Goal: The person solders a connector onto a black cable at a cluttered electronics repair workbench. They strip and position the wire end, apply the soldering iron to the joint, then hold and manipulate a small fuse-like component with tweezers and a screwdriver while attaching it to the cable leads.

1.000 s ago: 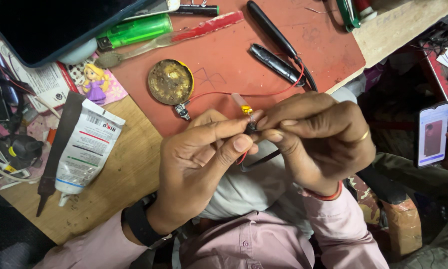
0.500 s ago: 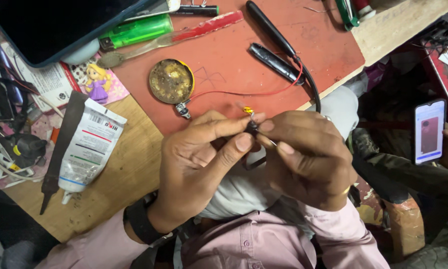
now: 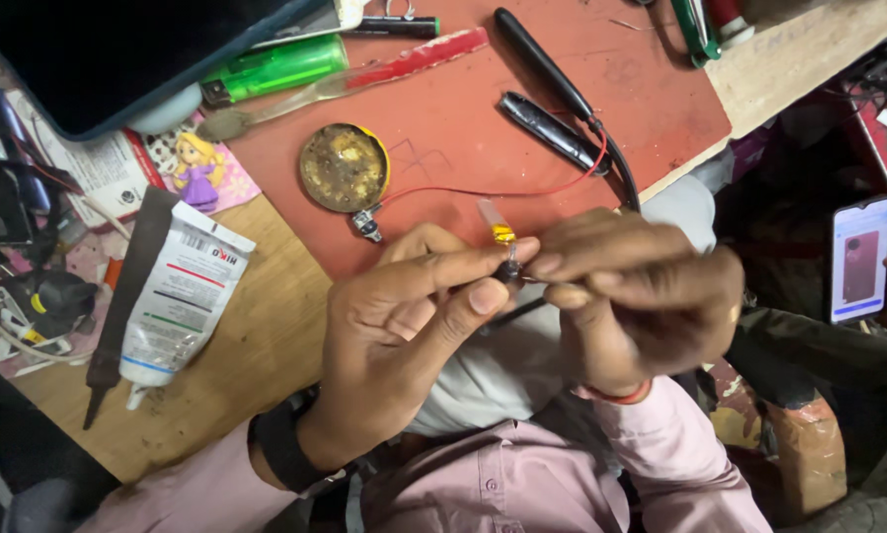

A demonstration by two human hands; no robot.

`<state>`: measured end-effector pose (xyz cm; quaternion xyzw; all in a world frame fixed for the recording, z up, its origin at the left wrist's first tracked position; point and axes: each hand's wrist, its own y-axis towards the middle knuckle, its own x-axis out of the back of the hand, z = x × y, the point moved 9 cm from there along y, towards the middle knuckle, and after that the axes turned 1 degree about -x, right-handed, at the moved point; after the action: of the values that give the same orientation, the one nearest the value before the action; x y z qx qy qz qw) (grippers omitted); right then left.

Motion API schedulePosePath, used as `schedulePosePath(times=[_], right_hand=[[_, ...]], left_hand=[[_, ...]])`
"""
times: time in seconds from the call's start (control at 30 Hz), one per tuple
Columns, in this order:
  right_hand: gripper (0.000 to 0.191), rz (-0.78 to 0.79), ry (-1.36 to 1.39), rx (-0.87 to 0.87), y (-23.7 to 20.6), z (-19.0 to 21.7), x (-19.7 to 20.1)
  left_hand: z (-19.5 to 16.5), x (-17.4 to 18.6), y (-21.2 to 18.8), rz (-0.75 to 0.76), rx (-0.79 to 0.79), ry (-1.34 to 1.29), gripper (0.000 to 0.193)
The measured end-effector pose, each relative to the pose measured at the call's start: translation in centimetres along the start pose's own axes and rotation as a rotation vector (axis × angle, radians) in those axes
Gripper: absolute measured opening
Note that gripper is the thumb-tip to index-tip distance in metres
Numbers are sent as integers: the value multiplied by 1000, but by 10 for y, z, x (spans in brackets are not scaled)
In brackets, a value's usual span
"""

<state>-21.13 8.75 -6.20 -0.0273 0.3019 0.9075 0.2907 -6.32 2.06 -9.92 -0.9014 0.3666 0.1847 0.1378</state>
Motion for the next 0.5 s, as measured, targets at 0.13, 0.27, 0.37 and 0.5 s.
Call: schedulePosePath(times=[0.13,0.27,0.37,0.5], right_hand=[[25,-21,62,-189,-18,-16,14],[27,21,12,-263,-12,-14,15],[26,64,-26,-283,-3,-10,9],[25,108,-55,-291,2,-6,6]], left_hand=[[-1,-1,0,16,-4,47,26],[0,-1,0,15,15,48,29],[0,-1,1,11,13,76,28],[-1,-1,1,15,1,43,28]])
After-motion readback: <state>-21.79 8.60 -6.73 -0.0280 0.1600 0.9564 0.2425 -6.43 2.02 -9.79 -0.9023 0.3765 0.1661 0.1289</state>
